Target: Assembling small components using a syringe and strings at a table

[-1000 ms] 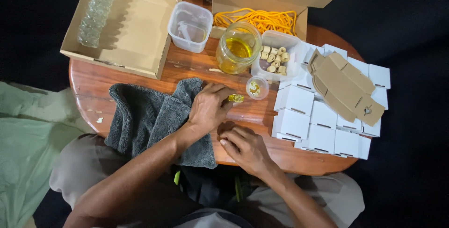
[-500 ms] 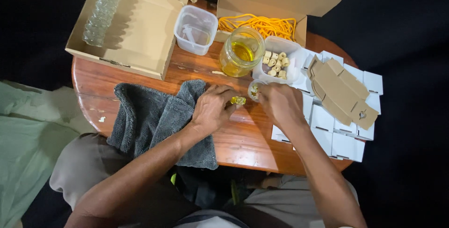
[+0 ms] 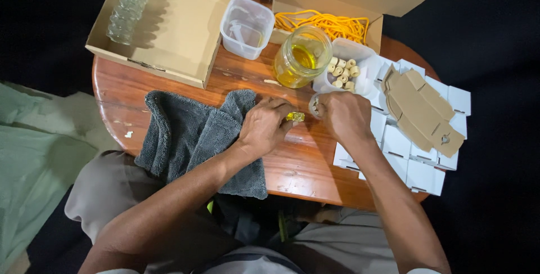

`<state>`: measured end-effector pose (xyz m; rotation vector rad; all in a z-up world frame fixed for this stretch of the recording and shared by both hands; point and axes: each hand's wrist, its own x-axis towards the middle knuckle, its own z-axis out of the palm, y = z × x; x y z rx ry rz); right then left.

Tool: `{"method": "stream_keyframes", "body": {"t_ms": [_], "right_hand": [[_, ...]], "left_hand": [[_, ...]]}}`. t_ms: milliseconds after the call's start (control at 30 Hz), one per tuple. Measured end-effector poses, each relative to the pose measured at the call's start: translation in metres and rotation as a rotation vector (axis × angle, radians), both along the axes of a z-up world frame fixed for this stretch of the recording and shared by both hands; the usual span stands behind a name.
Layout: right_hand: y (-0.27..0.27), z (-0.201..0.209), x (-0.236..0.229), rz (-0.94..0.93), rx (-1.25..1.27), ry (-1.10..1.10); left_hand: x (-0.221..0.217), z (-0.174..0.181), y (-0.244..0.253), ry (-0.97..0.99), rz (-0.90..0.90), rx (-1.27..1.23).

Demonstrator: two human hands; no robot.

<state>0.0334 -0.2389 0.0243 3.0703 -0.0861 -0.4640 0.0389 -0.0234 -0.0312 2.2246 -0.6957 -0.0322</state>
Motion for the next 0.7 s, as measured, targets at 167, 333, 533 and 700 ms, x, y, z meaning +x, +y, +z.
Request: {"method": "stream_keyframes", "body": {"t_ms": [167,333,533,700], "right_hand": [[0.006,0.042,-0.013,0.073,0.075,-0.12],[0.017,0.064,-0.039,0.217,0.232,-0.329],[0.019,0.053,-0.065,0.387,0.261,-0.425],[0.022,0.044,-0.07,0.457,0.336,-0.524]], "left_hand": [[-0.001,0.005,-0.001,-0.015,0.006,-0.011],[-0.007,0.024,0.0,0.015,-0.051,-0.139],[-0.008,0.05,0.004,0.111,-0.189,-0.314],[-0.007,0.022,-0.002,0.124,-0.289,-0.298]]}}
